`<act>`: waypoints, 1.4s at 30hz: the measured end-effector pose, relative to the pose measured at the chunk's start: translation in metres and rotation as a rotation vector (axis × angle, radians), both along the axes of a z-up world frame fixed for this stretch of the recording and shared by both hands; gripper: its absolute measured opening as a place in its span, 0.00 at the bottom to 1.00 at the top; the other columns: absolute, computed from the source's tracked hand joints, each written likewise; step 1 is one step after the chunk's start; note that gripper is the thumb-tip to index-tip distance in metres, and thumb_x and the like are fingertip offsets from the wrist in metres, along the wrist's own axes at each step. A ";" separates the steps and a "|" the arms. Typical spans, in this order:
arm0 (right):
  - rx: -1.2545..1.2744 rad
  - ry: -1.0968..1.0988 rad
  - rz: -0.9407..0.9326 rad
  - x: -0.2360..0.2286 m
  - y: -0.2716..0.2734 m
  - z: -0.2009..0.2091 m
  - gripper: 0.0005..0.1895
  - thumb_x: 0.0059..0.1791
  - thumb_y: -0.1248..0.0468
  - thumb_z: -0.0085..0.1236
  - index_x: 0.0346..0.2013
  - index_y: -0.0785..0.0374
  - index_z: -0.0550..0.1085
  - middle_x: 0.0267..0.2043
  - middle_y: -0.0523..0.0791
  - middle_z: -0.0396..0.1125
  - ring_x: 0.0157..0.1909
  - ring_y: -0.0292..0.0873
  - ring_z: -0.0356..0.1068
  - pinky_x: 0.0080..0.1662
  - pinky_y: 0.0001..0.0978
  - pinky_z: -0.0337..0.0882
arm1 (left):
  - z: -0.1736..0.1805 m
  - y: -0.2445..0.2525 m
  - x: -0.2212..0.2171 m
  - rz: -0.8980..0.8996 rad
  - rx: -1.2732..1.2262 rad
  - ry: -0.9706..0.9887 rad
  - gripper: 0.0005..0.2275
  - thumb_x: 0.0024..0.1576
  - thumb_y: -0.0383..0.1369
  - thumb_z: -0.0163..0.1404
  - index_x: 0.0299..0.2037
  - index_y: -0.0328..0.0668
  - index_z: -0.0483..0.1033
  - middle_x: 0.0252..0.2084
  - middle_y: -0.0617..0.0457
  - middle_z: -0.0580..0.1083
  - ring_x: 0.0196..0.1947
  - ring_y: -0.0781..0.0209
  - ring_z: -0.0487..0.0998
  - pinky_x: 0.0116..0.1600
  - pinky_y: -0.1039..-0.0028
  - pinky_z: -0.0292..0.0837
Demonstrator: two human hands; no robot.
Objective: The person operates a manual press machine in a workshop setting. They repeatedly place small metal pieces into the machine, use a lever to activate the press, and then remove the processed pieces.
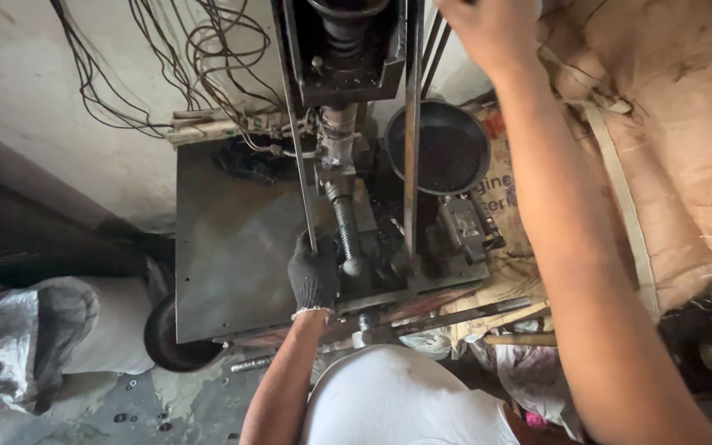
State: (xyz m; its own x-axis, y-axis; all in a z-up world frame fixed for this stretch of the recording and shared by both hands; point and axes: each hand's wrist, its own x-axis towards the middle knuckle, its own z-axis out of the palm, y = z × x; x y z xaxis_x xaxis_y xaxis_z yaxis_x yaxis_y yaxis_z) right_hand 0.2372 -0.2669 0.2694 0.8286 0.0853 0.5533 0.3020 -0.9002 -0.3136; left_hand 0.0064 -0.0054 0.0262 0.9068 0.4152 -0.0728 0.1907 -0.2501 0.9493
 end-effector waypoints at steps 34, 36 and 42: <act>0.217 0.559 -0.157 -0.121 -0.139 -0.358 0.16 0.53 0.50 0.55 0.43 0.56 0.80 0.27 0.48 0.75 0.33 0.52 0.77 0.38 0.44 0.73 | -0.016 0.000 0.000 0.027 -0.102 0.017 0.14 0.59 0.39 0.54 0.49 0.40 0.79 0.34 0.47 0.83 0.32 0.60 0.81 0.37 0.68 0.74; 0.079 0.439 -0.209 -0.121 -0.141 -0.365 0.15 0.53 0.50 0.55 0.42 0.56 0.81 0.29 0.48 0.75 0.35 0.54 0.76 0.38 0.47 0.73 | -0.019 -0.001 0.001 0.029 -0.146 0.045 0.14 0.58 0.39 0.55 0.50 0.41 0.79 0.34 0.46 0.82 0.31 0.59 0.80 0.37 0.68 0.74; -0.044 0.183 -0.328 -0.123 -0.141 -0.378 0.13 0.54 0.52 0.57 0.38 0.57 0.81 0.34 0.50 0.75 0.37 0.57 0.75 0.40 0.50 0.73 | -0.021 0.000 0.001 0.017 -0.091 -0.044 0.14 0.57 0.38 0.56 0.50 0.41 0.79 0.36 0.45 0.82 0.33 0.58 0.83 0.39 0.67 0.76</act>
